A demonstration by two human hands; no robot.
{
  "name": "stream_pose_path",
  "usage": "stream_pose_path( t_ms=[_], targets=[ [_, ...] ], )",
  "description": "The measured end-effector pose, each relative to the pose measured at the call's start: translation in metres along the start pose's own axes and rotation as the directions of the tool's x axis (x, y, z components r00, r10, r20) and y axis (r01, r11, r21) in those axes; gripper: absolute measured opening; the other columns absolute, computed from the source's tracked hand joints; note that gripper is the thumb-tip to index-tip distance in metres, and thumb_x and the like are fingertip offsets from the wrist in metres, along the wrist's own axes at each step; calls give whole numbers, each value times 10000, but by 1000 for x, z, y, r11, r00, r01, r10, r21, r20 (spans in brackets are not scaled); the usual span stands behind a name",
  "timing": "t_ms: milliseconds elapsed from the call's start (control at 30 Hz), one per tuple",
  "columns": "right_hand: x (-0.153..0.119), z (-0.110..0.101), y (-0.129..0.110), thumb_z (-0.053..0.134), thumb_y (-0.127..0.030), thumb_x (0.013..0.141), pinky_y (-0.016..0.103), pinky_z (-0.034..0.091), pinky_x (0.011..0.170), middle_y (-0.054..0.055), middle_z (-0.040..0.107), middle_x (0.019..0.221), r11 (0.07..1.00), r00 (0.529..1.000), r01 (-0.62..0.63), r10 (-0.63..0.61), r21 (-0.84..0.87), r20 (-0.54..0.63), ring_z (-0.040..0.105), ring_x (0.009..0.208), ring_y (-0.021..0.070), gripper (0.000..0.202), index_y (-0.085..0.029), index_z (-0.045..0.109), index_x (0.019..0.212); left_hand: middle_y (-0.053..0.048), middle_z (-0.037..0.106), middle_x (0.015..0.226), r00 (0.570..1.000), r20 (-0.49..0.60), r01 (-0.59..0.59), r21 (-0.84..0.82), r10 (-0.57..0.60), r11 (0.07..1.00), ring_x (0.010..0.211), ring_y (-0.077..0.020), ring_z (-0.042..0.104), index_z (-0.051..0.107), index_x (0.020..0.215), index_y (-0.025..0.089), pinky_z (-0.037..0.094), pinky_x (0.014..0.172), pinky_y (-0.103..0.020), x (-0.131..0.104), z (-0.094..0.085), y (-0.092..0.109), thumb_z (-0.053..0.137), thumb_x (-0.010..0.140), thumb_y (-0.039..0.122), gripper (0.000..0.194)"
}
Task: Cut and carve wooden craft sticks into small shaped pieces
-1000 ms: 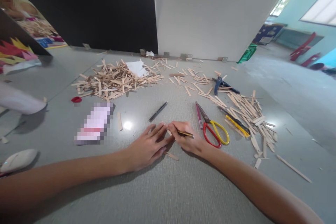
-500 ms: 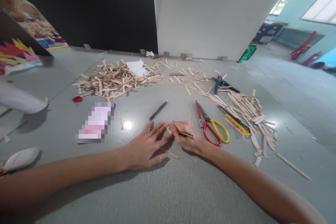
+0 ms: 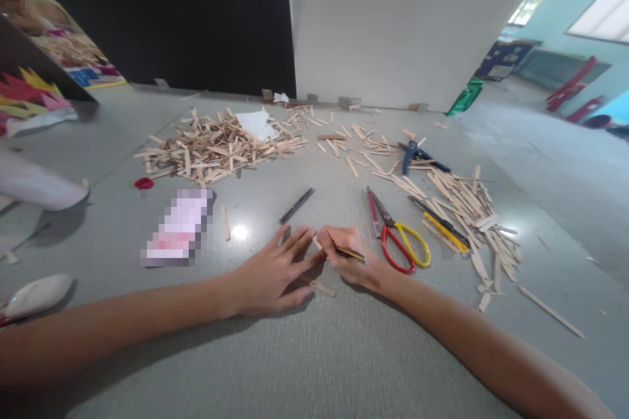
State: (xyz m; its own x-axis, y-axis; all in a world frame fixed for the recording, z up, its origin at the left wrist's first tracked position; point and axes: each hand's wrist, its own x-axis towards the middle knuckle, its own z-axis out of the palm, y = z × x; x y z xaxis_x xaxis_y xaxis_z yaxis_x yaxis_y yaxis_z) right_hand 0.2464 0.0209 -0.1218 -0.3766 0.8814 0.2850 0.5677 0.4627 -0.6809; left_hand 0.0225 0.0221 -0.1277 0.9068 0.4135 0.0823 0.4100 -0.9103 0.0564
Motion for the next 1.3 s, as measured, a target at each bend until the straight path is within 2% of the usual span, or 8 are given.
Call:
stream_pose_path(
  t_ms=[333,567,700,833,1000,1100,1200,1300],
  targets=[
    [-3,-2,-1,236,-651,1136,285,395,535,-6,571,562,998,992,-37,30,-53,-123,559,504,152,658,-256,464,662,-288,519,1600,999,-45,-3,-68,0,998,1542,-474,419,349,1669,136,309,1224,-655,0,4,-1,442,1068,590,759],
    [-3,0,3,247,-630,1140,285,343,507,-37,488,540,997,985,-42,31,-64,-167,480,465,133,627,-261,423,665,-357,507,1563,996,-72,56,-12,-57,998,1410,-496,510,525,1490,36,451,1085,-638,-2,0,2,468,1043,554,686],
    [-4,1,5,306,-572,1143,280,360,524,-38,504,561,997,987,-47,37,-65,-154,490,489,137,565,-262,423,685,-323,631,1427,985,-174,-16,-11,14,1000,1219,-416,623,571,1423,-18,527,997,-534,-1,2,6,467,1061,407,568],
    [-3,1,7,364,-506,1134,273,375,527,-34,542,569,996,988,-60,50,-61,-144,513,499,140,509,-258,470,702,-231,720,1260,950,-279,-149,-12,140,989,1057,-309,675,662,1261,39,568,921,-416,1,4,7,459,1045,194,334],
    [-1,-1,4,419,-453,1119,262,395,514,-29,600,568,995,980,-86,77,-43,-183,550,484,136,468,-248,538,715,-180,744,1162,892,-368,-317,-101,260,943,1063,-264,675,642,1240,49,565,991,-358,0,5,4,476,1014,85,282],
    [-2,-3,1,424,-471,1119,259,426,522,-21,644,586,994,965,-105,94,-30,-246,595,495,141,462,-242,596,757,-217,719,1273,913,-353,-282,-189,203,941,1246,-337,634,618,1290,74,527,1102,-469,0,4,-1,517,1038,258,329],
    [-4,-3,0,388,-490,1131,262,443,525,-6,669,616,992,935,-128,114,-20,-335,624,520,149,486,-235,636,800,-249,590,1537,963,-214,-220,-271,164,937,1477,-468,466,602,1349,129,393,1201,-674,0,2,-7,549,996,564,563],
    [-7,-3,0,340,-525,1137,277,429,505,-3,644,598,991,913,-135,119,-13,-391,592,498,153,540,-237,629,783,-238,459,1674,989,-85,-144,-294,124,945,1569,-473,369,593,1407,157,282,1256,-707,-1,2,-9,516,1001,636,633]
  ],
)
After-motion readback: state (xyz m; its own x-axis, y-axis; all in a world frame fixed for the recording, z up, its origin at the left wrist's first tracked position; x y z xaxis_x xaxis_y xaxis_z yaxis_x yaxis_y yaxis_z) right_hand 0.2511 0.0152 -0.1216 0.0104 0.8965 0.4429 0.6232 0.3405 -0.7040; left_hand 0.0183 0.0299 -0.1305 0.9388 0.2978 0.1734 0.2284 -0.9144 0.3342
